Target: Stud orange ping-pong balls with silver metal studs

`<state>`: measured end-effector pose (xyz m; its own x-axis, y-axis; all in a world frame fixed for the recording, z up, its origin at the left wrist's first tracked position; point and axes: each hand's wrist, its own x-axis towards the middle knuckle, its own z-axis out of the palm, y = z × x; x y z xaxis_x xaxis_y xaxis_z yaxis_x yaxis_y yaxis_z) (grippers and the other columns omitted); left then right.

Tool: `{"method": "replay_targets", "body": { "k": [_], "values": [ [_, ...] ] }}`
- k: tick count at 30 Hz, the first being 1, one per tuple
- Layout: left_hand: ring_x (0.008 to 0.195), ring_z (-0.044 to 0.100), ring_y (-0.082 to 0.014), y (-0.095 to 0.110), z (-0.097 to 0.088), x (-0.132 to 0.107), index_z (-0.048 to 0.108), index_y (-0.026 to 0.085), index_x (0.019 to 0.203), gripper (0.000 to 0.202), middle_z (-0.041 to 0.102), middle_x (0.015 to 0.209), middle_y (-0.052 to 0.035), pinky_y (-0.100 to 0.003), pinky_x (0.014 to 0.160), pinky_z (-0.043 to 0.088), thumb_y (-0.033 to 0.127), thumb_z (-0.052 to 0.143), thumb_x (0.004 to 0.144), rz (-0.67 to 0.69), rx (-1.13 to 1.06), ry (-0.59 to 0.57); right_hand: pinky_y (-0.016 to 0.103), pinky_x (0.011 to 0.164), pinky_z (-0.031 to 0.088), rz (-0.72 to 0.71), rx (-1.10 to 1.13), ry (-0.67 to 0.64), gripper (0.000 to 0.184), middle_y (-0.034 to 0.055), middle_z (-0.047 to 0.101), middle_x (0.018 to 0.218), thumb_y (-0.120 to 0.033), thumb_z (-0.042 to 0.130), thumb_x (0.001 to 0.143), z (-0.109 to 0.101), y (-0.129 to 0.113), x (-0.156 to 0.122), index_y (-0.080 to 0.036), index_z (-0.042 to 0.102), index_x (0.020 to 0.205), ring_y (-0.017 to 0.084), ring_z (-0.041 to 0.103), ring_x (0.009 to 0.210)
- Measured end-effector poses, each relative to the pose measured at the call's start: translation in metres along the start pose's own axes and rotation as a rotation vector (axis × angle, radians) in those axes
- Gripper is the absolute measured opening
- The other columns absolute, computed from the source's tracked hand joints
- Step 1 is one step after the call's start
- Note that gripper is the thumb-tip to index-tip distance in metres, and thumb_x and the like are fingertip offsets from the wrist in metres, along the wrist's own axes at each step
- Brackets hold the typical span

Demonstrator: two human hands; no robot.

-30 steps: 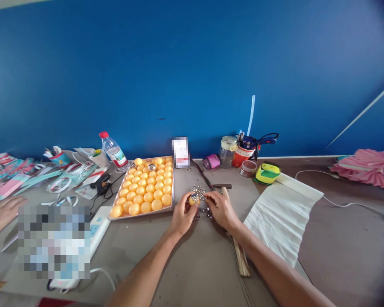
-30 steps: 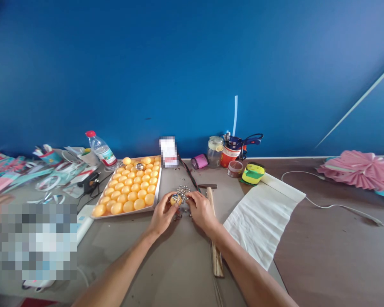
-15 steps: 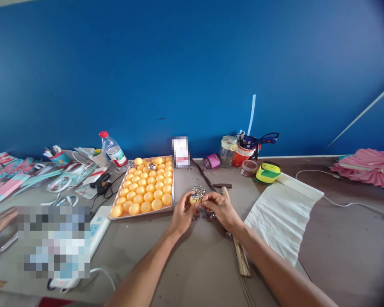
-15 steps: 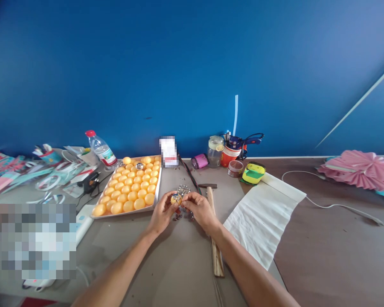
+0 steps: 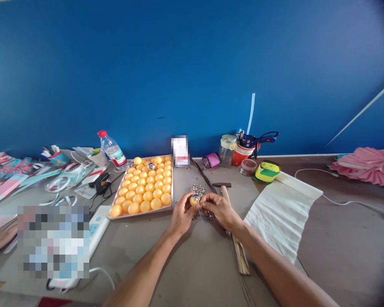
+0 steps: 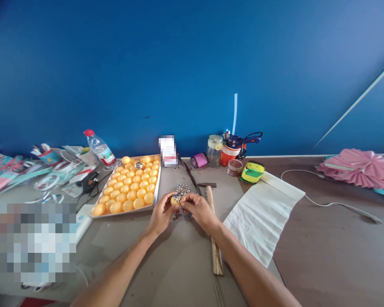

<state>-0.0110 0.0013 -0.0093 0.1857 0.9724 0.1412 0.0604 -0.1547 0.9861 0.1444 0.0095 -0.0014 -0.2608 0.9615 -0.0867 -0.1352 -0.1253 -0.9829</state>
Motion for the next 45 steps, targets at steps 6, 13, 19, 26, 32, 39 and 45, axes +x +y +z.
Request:
{"method": "replay_targets", "body": {
  "k": [6,13,19,26,32,39,45],
  "values": [
    [0.074,0.056,-0.0164,0.002,0.000,-0.003,0.053,0.016,0.111,0.042,0.061,0.092,-0.0074,-0.026,0.065,0.047,0.041,0.061,0.077,0.041,0.077,0.033,0.022,0.049,0.032,0.012,-0.005,-0.024,0.015,-0.0040,0.054,0.056,-0.031,0.063,0.069,-0.001,0.000,-0.001,-0.018,0.056,0.073,0.009,0.047,0.052],
    [0.086,0.059,-0.0217,0.001,-0.002,-0.004,0.058,0.018,0.109,0.041,0.064,0.100,-0.0093,-0.030,0.076,0.047,0.038,0.066,0.073,0.070,0.114,0.082,0.023,0.050,0.033,0.015,-0.064,0.011,0.014,-0.0038,0.057,0.054,-0.032,0.059,0.072,0.003,0.000,-0.002,-0.019,0.054,0.073,0.010,0.049,0.051],
    [0.087,0.059,-0.0214,-0.002,0.001,-0.004,0.057,0.018,0.111,0.041,0.064,0.099,-0.0087,-0.031,0.078,0.047,0.037,0.065,0.075,0.052,0.134,0.076,0.022,0.048,0.030,0.022,-0.061,0.027,0.016,-0.0050,0.057,0.052,-0.032,0.060,0.073,0.002,0.006,0.000,-0.020,0.050,0.072,0.009,0.047,0.047],
    [0.079,0.059,-0.0164,0.003,0.004,0.001,0.053,0.018,0.108,0.037,0.061,0.098,-0.0060,-0.028,0.071,0.049,0.036,0.063,0.076,-0.087,-0.198,0.049,0.022,0.047,0.031,-0.050,-0.117,0.063,0.024,-0.0063,0.049,0.051,-0.042,0.058,0.074,-0.010,0.003,0.006,-0.019,0.052,0.072,0.009,0.042,0.046],
    [0.066,0.060,-0.0124,0.010,0.002,0.004,0.053,0.022,0.103,0.035,0.058,0.088,0.0002,-0.025,0.062,0.048,0.026,0.065,0.072,-0.234,-0.551,0.074,0.025,0.050,0.033,-0.166,-0.365,0.171,0.017,-0.0039,0.048,0.054,-0.036,0.053,0.077,-0.018,0.002,0.009,-0.020,0.054,0.072,0.012,0.043,0.050],
    [0.069,0.059,-0.0108,0.016,0.003,0.005,0.056,0.020,0.103,0.035,0.061,0.084,-0.0005,-0.027,0.071,0.047,0.028,0.068,0.071,-0.285,-0.779,0.043,0.028,0.063,0.040,-0.301,-0.648,0.090,0.009,0.0001,0.056,0.070,-0.024,0.051,0.078,-0.010,0.001,0.004,-0.021,0.055,0.070,0.015,0.052,0.066],
    [0.071,0.059,-0.0110,0.013,0.001,0.006,0.057,0.018,0.101,0.035,0.061,0.084,-0.0008,-0.027,0.071,0.047,0.027,0.071,0.070,-0.261,-0.780,0.037,0.030,0.074,0.039,-0.469,-0.931,0.060,0.013,0.0052,0.058,0.081,-0.017,0.046,0.082,-0.012,-0.003,0.000,-0.018,0.058,0.079,0.017,0.054,0.080]
  ]
}}
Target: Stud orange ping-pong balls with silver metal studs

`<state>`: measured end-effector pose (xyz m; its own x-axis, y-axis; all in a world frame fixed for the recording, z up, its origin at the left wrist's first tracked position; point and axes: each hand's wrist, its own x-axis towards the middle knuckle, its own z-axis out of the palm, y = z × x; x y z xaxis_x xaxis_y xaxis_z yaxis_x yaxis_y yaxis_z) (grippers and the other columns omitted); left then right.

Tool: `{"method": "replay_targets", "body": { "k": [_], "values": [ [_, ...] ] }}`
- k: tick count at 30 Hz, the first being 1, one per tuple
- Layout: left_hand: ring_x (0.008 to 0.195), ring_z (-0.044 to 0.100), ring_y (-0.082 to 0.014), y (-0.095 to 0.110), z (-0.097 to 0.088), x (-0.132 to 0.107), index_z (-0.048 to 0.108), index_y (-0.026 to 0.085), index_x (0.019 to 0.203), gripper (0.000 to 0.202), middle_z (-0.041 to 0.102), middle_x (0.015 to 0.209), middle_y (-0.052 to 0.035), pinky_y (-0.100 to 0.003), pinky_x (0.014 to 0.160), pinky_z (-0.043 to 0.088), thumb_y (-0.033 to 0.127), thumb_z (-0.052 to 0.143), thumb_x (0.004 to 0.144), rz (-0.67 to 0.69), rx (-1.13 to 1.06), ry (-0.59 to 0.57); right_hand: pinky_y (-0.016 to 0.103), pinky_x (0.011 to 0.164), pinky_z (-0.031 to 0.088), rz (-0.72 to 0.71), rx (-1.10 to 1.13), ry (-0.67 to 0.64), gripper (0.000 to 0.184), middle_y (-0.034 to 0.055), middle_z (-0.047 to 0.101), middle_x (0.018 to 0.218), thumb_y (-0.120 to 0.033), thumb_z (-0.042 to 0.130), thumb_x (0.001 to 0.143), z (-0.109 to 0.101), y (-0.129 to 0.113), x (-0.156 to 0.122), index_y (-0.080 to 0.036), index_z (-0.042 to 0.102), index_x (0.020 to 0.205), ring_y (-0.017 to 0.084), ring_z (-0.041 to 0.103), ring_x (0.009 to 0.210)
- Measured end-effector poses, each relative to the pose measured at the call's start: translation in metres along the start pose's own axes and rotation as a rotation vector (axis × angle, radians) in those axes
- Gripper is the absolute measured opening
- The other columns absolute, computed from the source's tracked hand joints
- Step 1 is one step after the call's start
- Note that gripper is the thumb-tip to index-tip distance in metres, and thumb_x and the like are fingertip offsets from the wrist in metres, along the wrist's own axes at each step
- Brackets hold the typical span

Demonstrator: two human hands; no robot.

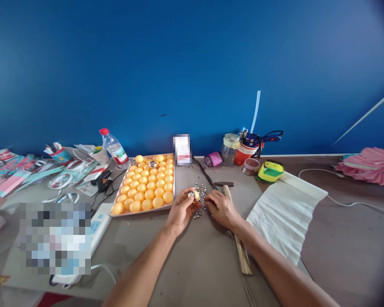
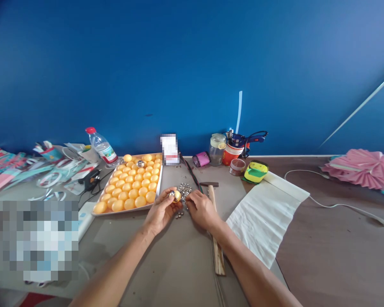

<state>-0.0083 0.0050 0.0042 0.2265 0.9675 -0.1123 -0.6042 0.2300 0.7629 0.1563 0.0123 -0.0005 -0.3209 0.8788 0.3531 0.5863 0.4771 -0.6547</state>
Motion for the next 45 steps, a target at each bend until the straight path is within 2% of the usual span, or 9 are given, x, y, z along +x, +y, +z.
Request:
{"method": "replay_targets", "body": {
  "k": [4,8,14,21,23,28,32,39,45],
  "values": [
    [0.068,0.059,-0.0094,0.000,-0.001,0.001,0.056,0.020,0.104,0.038,0.061,0.087,-0.0004,-0.027,0.071,0.048,0.031,0.070,0.071,0.009,0.006,0.016,0.036,0.084,0.033,-0.042,-0.302,-0.054,0.022,0.0077,0.060,0.095,-0.021,0.053,0.080,-0.001,-0.001,-0.003,-0.019,0.061,0.101,0.022,0.051,0.094],
    [0.060,0.058,-0.0074,-0.001,-0.003,0.002,0.055,0.019,0.100,0.039,0.059,0.080,0.0016,-0.023,0.062,0.046,0.033,0.072,0.069,0.004,0.033,0.051,0.035,0.082,0.032,-0.032,-0.432,-0.143,0.031,0.0074,0.059,0.102,-0.025,0.057,0.079,0.002,-0.006,-0.005,-0.023,0.058,0.110,0.023,0.048,0.095],
    [0.059,0.056,-0.0071,-0.003,-0.004,0.001,0.055,0.018,0.097,0.036,0.058,0.079,0.0015,-0.021,0.059,0.045,0.030,0.073,0.068,0.001,0.083,0.036,0.034,0.077,0.030,-0.039,-0.477,-0.189,0.021,0.0070,0.059,0.095,-0.026,0.053,0.083,0.010,-0.009,-0.005,-0.024,0.060,0.103,0.023,0.048,0.090],
    [0.057,0.055,-0.0069,-0.003,-0.004,0.001,0.054,0.018,0.096,0.034,0.057,0.077,0.0018,-0.021,0.055,0.043,0.028,0.072,0.069,-0.001,0.102,0.024,0.033,0.076,0.031,-0.030,-0.463,-0.164,0.013,0.0068,0.059,0.087,-0.019,0.048,0.085,0.014,-0.005,-0.004,-0.019,0.060,0.083,0.021,0.050,0.088],
    [0.055,0.054,-0.0068,-0.003,-0.005,0.002,0.054,0.018,0.097,0.035,0.057,0.074,0.0026,-0.021,0.054,0.043,0.030,0.071,0.069,-0.009,0.110,0.044,0.034,0.078,0.032,-0.024,-0.440,-0.141,0.015,0.0076,0.060,0.093,-0.018,0.048,0.084,0.012,-0.007,-0.003,-0.020,0.060,0.092,0.022,0.050,0.090],
    [0.053,0.053,-0.0063,-0.005,-0.007,0.003,0.054,0.017,0.097,0.039,0.055,0.071,0.0035,-0.020,0.052,0.042,0.034,0.072,0.067,-0.004,0.123,0.091,0.039,0.089,0.029,-0.078,-0.439,-0.143,0.038,0.0098,0.053,0.121,-0.022,0.049,0.084,0.011,-0.009,-0.004,-0.022,0.050,0.122,0.026,0.043,0.108],
    [0.053,0.053,-0.0067,-0.006,-0.008,0.004,0.053,0.017,0.099,0.038,0.055,0.071,0.0036,-0.021,0.052,0.043,0.033,0.071,0.069,0.005,0.132,0.082,0.038,0.087,0.029,-0.089,-0.461,-0.179,0.028,0.0082,0.059,0.109,-0.022,0.043,0.088,0.014,-0.007,-0.004,-0.024,0.057,0.113,0.024,0.046,0.102],
    [0.052,0.054,-0.0071,-0.007,-0.009,0.006,0.053,0.018,0.098,0.035,0.055,0.072,0.0034,-0.021,0.052,0.043,0.031,0.070,0.071,0.002,0.151,0.092,0.035,0.080,0.028,-0.081,-0.520,-0.121,0.019,0.0051,0.061,0.086,-0.018,0.044,0.088,0.016,0.002,-0.002,-0.021,0.062,0.081,0.021,0.048,0.090],
    [0.052,0.055,-0.0086,-0.006,-0.009,0.005,0.053,0.017,0.099,0.036,0.056,0.072,0.0026,-0.023,0.052,0.044,0.032,0.070,0.070,-0.015,0.139,0.086,0.034,0.081,0.028,-0.080,-0.425,-0.023,0.017,0.0042,0.063,0.082,-0.016,0.045,0.086,0.015,0.005,-0.001,-0.019,0.059,0.076,0.019,0.051,0.086]
  ]
}}
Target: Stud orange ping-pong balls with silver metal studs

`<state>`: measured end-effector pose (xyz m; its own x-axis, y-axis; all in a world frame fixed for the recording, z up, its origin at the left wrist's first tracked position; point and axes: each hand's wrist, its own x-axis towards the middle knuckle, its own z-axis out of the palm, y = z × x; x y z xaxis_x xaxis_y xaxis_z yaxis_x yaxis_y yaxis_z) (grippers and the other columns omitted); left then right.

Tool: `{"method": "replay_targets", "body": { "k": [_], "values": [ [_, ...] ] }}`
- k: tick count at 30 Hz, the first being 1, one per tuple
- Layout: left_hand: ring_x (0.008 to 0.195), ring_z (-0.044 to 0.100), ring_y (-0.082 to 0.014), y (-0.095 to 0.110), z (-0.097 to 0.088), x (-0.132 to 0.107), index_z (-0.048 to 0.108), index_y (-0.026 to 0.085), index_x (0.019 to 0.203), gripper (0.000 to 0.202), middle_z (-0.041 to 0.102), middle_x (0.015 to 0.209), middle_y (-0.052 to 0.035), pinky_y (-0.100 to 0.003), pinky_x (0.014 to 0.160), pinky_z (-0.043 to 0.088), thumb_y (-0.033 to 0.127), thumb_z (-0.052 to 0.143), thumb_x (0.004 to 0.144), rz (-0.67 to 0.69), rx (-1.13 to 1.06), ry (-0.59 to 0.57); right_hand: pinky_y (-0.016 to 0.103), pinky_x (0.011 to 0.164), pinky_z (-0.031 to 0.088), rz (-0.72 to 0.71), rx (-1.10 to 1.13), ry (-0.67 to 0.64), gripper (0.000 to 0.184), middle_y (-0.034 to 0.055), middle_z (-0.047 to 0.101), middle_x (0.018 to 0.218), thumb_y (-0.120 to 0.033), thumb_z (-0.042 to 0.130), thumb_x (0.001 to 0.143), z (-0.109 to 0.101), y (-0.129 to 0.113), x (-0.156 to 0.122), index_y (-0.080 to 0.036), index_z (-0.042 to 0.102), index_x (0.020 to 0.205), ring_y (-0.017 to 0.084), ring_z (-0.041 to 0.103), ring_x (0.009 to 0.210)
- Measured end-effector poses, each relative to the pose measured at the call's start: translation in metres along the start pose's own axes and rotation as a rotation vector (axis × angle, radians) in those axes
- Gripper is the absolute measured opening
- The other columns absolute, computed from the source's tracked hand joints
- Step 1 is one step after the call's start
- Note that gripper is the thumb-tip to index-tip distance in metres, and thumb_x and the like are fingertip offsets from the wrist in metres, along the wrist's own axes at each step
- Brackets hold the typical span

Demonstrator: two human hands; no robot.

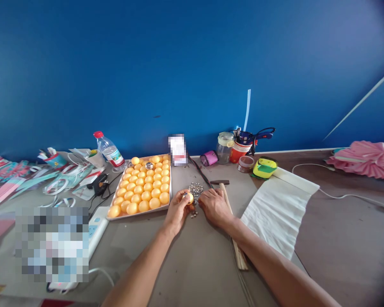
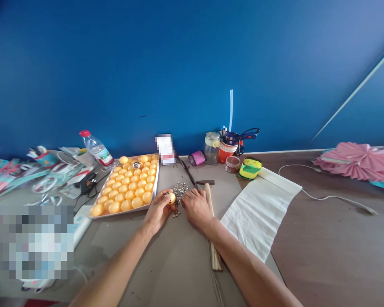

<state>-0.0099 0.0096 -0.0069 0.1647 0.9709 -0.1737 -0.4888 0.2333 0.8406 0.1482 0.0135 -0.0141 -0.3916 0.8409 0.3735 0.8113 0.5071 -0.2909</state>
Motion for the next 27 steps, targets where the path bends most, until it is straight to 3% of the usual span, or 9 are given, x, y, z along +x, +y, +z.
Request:
{"method": "replay_targets", "body": {
  "k": [5,9,15,18,21,27],
  "values": [
    [0.060,0.057,-0.0091,0.001,0.000,0.000,0.055,0.017,0.101,0.036,0.059,0.077,0.0009,-0.022,0.059,0.046,0.029,0.069,0.071,0.017,-0.075,-0.002,0.034,0.084,0.032,0.119,0.333,0.172,0.020,0.0042,0.066,0.089,-0.017,0.040,0.087,-0.004,0.002,0.002,-0.020,0.060,0.082,0.018,0.056,0.083],
    [0.063,0.058,-0.0088,0.003,0.001,0.000,0.056,0.018,0.106,0.040,0.061,0.082,0.0002,-0.023,0.065,0.047,0.021,0.071,0.069,0.004,-0.123,-0.018,0.029,0.067,0.040,0.376,0.677,0.215,0.012,0.0018,0.062,0.074,-0.027,0.048,0.081,-0.005,0.000,0.005,-0.021,0.058,0.077,0.016,0.055,0.070],
    [0.063,0.059,-0.0090,0.006,0.005,-0.005,0.058,0.018,0.107,0.043,0.062,0.086,-0.0004,-0.024,0.066,0.047,0.021,0.073,0.067,-0.025,-0.084,-0.060,0.024,0.054,0.034,0.526,1.133,0.120,0.020,-0.0035,0.051,0.058,-0.039,0.059,0.074,-0.004,-0.006,0.006,-0.019,0.059,0.073,0.010,0.044,0.054],
    [0.065,0.059,-0.0096,0.006,0.006,-0.006,0.059,0.019,0.106,0.042,0.063,0.088,-0.0015,-0.026,0.069,0.047,0.022,0.073,0.067,-0.026,-0.074,-0.084,0.024,0.055,0.034,0.533,1.385,0.056,0.022,-0.0026,0.055,0.062,-0.038,0.066,0.069,-0.006,-0.011,0.006,-0.018,0.061,0.078,0.010,0.045,0.056],
    [0.070,0.059,-0.0110,0.004,0.005,-0.005,0.058,0.020,0.107,0.042,0.062,0.094,-0.0020,-0.027,0.070,0.047,0.022,0.073,0.068,-0.005,-0.055,-0.093,0.023,0.055,0.035,0.548,1.474,0.040,0.023,-0.0017,0.059,0.067,-0.033,0.069,0.065,-0.009,-0.016,0.005,-0.018,0.061,0.080,0.009,0.047,0.058],
    [0.073,0.058,-0.0117,0.005,0.007,-0.006,0.060,0.019,0.100,0.038,0.060,0.099,-0.0028,-0.025,0.066,0.047,0.024,0.075,0.065,-0.004,0.004,-0.068,0.022,0.050,0.030,0.578,1.352,0.031,0.016,-0.0057,0.049,0.054,-0.032,0.065,0.067,-0.009,-0.018,0.004,-0.018,0.058,0.072,0.008,0.039,0.050]
  ]
}}
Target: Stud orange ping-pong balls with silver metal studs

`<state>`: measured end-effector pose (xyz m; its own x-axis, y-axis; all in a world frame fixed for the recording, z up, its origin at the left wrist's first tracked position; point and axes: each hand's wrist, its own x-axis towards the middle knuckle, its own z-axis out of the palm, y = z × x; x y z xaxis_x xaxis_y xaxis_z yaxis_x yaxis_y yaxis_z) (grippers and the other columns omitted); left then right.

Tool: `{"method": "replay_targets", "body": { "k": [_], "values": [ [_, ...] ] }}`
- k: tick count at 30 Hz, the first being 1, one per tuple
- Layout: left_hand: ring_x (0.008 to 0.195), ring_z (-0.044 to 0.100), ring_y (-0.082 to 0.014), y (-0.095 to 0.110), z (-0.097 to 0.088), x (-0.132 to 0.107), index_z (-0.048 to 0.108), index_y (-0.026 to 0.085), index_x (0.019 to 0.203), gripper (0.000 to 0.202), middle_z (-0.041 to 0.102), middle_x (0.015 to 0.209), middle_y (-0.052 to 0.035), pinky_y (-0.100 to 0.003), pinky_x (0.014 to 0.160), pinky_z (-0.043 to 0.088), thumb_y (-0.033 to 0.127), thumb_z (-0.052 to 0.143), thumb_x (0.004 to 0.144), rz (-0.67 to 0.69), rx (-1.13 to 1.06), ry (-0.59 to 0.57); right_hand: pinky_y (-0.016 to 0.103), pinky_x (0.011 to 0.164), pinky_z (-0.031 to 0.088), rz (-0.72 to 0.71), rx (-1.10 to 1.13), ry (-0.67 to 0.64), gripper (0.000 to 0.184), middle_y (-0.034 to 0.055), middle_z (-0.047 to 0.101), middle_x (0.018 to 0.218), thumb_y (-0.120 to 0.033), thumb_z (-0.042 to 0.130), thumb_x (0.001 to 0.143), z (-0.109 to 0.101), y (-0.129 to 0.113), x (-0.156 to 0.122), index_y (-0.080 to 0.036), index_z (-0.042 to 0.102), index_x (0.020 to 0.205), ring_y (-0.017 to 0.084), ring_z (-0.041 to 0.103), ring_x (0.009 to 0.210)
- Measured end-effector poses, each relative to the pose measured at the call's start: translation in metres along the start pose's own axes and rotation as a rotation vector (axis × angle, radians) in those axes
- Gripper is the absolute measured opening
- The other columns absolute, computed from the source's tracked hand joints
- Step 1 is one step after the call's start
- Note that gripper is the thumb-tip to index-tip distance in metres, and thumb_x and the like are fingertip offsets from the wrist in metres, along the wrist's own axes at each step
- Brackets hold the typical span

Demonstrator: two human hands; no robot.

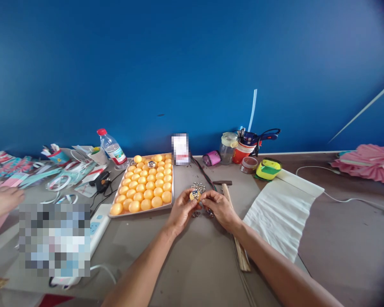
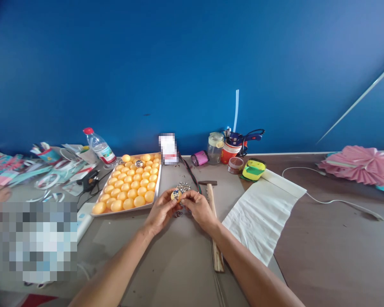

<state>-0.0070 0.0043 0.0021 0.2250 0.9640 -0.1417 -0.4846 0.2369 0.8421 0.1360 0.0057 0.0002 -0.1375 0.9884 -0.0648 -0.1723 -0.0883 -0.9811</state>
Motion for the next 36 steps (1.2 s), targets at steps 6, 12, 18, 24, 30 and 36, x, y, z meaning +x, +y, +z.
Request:
{"method": "replay_targets", "body": {
  "k": [6,12,18,24,30,36],
  "values": [
    [0.076,0.059,-0.0145,-0.002,0.000,-0.001,0.059,0.018,0.100,0.037,0.059,0.098,-0.0037,-0.029,0.069,0.048,0.027,0.074,0.067,0.022,0.067,-0.020,0.023,0.053,0.033,0.017,-0.071,-0.048,0.015,-0.0041,0.053,0.057,-0.032,0.060,0.069,0.001,-0.006,-0.002,-0.018,0.058,0.072,0.009,0.044,0.053],
    [0.075,0.060,-0.0161,-0.008,-0.007,0.002,0.056,0.019,0.107,0.040,0.059,0.105,-0.0067,-0.030,0.067,0.050,0.032,0.069,0.071,0.096,0.217,-0.020,0.024,0.056,0.035,-0.005,-0.146,-0.060,0.012,-0.0039,0.054,0.056,-0.029,0.057,0.072,0.000,-0.010,-0.004,-0.017,0.058,0.072,0.010,0.048,0.055],
    [0.081,0.060,-0.0171,-0.007,-0.009,-0.001,0.054,0.018,0.111,0.044,0.061,0.105,-0.0080,-0.028,0.073,0.049,0.035,0.068,0.072,0.155,0.377,-0.009,0.024,0.057,0.039,0.007,-0.154,-0.032,0.008,-0.0038,0.057,0.055,-0.025,0.053,0.073,0.000,-0.004,-0.004,-0.018,0.056,0.072,0.012,0.052,0.055],
    [0.080,0.060,-0.0170,-0.007,-0.006,-0.002,0.055,0.019,0.109,0.044,0.062,0.102,-0.0069,-0.027,0.070,0.048,0.037,0.068,0.071,0.193,0.429,0.024,0.025,0.055,0.039,0.019,-0.123,0.030,0.006,-0.0037,0.057,0.054,-0.025,0.053,0.072,0.007,-0.001,-0.006,-0.019,0.054,0.070,0.012,0.052,0.053],
    [0.075,0.059,-0.0158,-0.007,-0.004,-0.005,0.054,0.019,0.109,0.044,0.061,0.099,-0.0063,-0.025,0.067,0.048,0.036,0.068,0.071,0.191,0.459,0.034,0.025,0.053,0.038,0.028,-0.099,0.073,0.013,-0.0045,0.054,0.049,-0.028,0.056,0.072,0.010,0.000,-0.007,-0.021,0.047,0.066,0.012,0.050,0.050],
    [0.074,0.060,-0.0154,-0.011,-0.002,-0.004,0.056,0.020,0.108,0.042,0.061,0.100,-0.0058,-0.027,0.067,0.049,0.035,0.069,0.071,0.163,0.365,0.014,0.023,0.050,0.036,0.033,-0.080,0.030,0.016,-0.0053,0.052,0.050,-0.032,0.058,0.073,0.005,0.006,-0.001,-0.020,0.048,0.067,0.010,0.047,0.048]
  ]
}}
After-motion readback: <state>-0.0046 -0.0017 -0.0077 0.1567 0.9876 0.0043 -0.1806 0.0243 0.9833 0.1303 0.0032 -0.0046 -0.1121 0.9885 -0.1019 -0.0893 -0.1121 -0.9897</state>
